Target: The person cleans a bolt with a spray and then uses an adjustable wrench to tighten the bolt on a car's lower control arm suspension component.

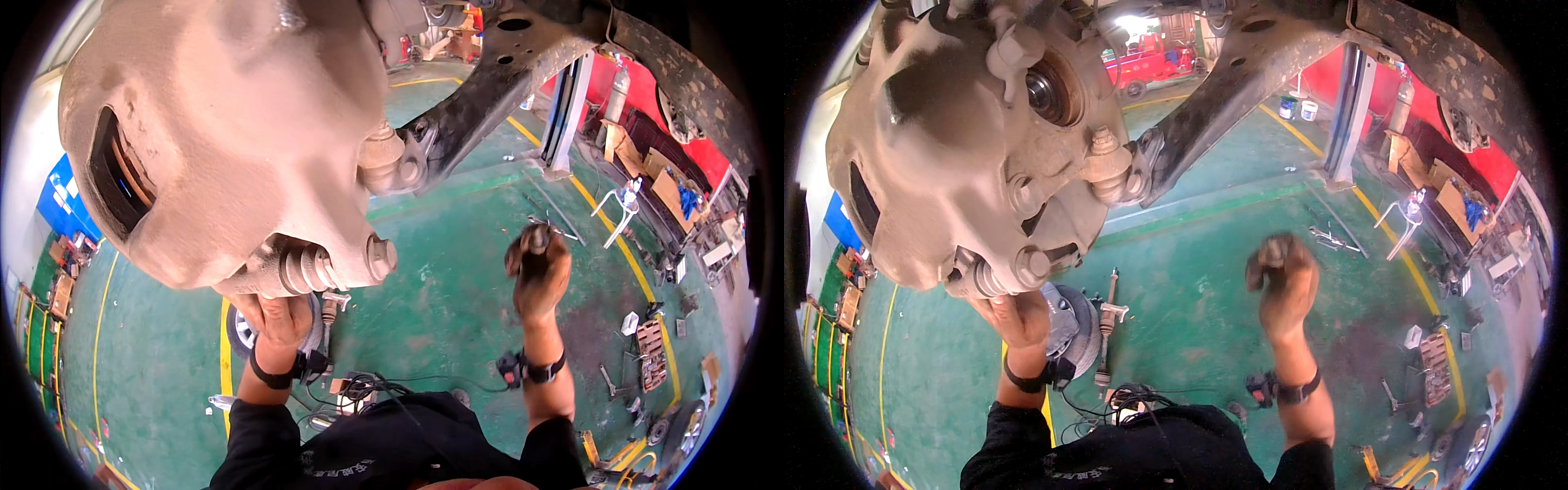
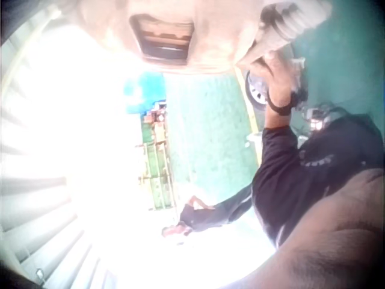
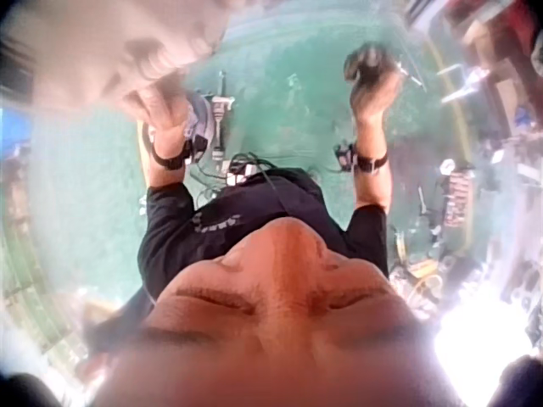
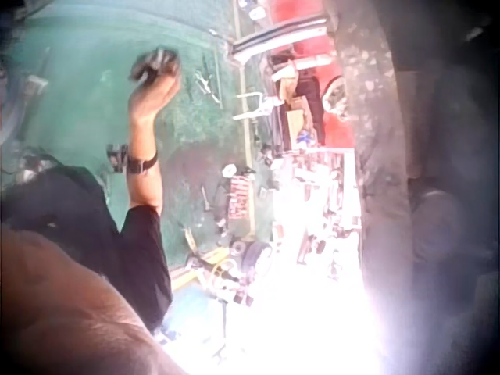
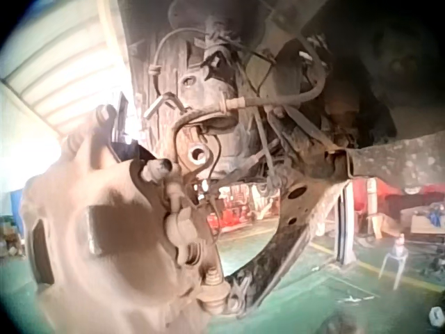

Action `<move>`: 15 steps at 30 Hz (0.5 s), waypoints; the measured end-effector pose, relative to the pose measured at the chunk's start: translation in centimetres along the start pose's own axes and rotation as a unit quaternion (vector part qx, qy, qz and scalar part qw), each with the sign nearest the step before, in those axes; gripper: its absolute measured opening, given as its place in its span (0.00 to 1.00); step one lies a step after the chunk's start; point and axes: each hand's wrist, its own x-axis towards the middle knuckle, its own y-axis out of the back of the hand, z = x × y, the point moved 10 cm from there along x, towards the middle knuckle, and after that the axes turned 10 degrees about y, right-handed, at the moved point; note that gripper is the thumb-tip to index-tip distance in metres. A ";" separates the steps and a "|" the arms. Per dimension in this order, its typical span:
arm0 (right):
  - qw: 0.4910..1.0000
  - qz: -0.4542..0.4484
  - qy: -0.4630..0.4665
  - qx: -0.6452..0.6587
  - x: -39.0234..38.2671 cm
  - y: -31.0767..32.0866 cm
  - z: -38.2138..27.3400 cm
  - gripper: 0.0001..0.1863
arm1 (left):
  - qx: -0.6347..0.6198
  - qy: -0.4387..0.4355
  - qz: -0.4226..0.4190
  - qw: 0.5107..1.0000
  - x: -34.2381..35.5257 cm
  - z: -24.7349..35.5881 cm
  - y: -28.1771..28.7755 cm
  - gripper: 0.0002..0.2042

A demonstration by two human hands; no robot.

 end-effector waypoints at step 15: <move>0.928 0.228 -0.289 0.048 -21.5 4.4 5.1 0.15 | 0.024 0.462 -0.437 0.771 -26.0 -10.9 -8.1 0.19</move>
